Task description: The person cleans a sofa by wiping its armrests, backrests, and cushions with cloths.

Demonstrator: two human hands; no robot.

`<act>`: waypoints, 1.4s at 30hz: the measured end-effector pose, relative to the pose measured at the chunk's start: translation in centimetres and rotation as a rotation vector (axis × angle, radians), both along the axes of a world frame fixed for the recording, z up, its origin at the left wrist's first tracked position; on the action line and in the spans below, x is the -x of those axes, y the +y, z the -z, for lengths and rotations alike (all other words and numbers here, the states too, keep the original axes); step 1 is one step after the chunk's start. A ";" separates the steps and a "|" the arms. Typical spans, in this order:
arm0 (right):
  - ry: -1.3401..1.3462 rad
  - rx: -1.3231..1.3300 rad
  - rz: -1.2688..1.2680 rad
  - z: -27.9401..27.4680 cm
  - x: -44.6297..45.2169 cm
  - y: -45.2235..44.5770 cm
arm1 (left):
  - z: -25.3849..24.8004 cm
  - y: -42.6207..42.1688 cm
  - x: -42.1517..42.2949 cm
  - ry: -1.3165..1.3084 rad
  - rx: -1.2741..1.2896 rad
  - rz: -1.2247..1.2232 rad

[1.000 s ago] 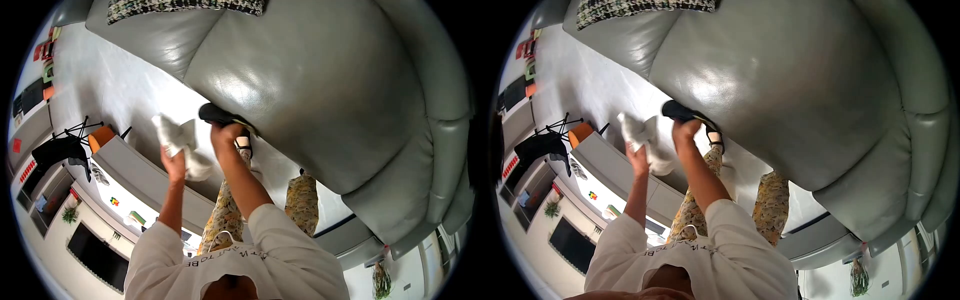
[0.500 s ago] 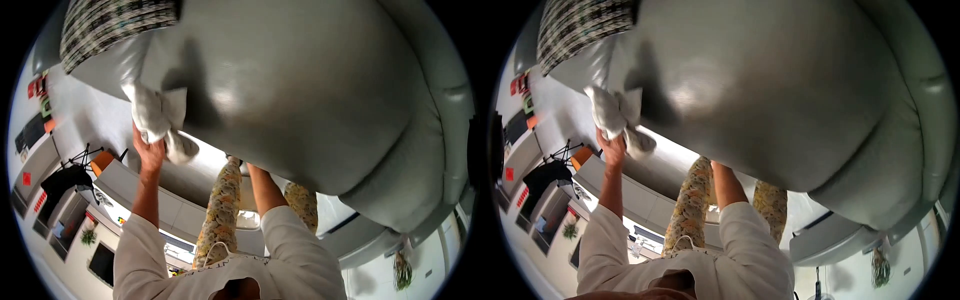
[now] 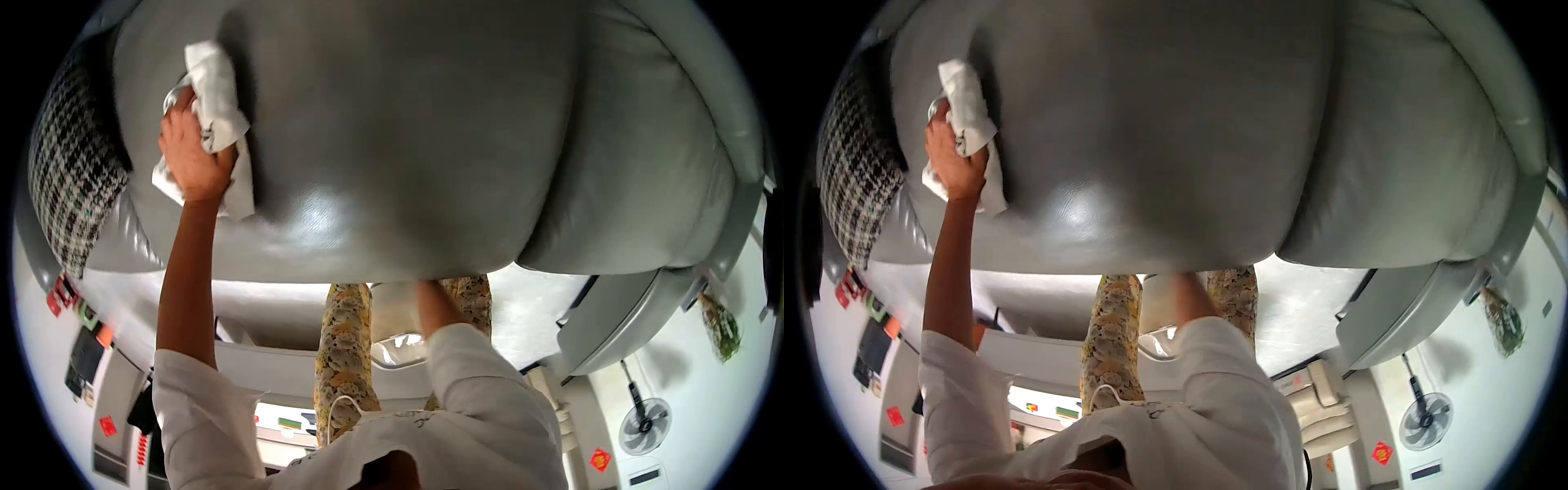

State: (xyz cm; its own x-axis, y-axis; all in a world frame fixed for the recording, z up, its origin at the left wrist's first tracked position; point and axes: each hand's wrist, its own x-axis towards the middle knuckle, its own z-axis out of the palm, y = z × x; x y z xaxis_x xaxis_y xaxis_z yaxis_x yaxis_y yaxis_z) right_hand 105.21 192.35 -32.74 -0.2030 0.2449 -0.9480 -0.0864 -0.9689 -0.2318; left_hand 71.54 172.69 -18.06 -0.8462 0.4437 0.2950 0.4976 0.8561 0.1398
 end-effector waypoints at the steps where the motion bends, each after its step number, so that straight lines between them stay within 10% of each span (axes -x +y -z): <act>1: 0.039 0.057 0.038 -0.2 1.5 -4.0 | 0.3 -0.2 0.2 0.001 -0.002 0.013; 9: 0.307 0.574 0.100 -8.4 5.2 -18.1 | 0.7 -1.7 0.2 -0.084 0.184 -0.055; 13: 0.461 0.523 -0.054 -5.6 -3.0 -6.3 | -0.5 0.4 -1.8 -0.085 0.142 -0.220; 20: -0.147 0.453 -0.580 -14.5 -11.0 17.7 | -1.2 12.1 -12.4 -0.319 0.092 -0.356; 22: -0.105 0.271 -0.624 -17.8 -8.2 21.8 | -6.5 21.0 -12.3 -1.018 0.188 -0.455; 27: 0.056 -0.084 -0.685 -18.1 -0.5 31.3 | 0.9 33.3 -19.5 -0.394 0.129 0.771; 31: 0.135 -0.500 -0.873 -17.2 5.2 38.9 | -0.1 37.2 -9.2 -0.398 0.198 0.578; 33: 0.195 -0.105 -0.520 -17.7 9.6 40.8 | -4.4 35.5 -0.8 -0.568 0.356 0.351; 36: 0.231 -0.093 -0.448 -15.7 10.2 41.6 | -2.0 24.2 7.7 -0.234 0.043 -0.189; 38: 0.130 -0.170 -0.432 -17.1 11.0 40.6 | -3.0 15.7 12.2 -0.466 -0.060 -0.625; 42: 0.163 -0.201 -0.462 -14.9 9.5 41.6 | 1.3 1.9 15.8 -0.368 0.133 -0.979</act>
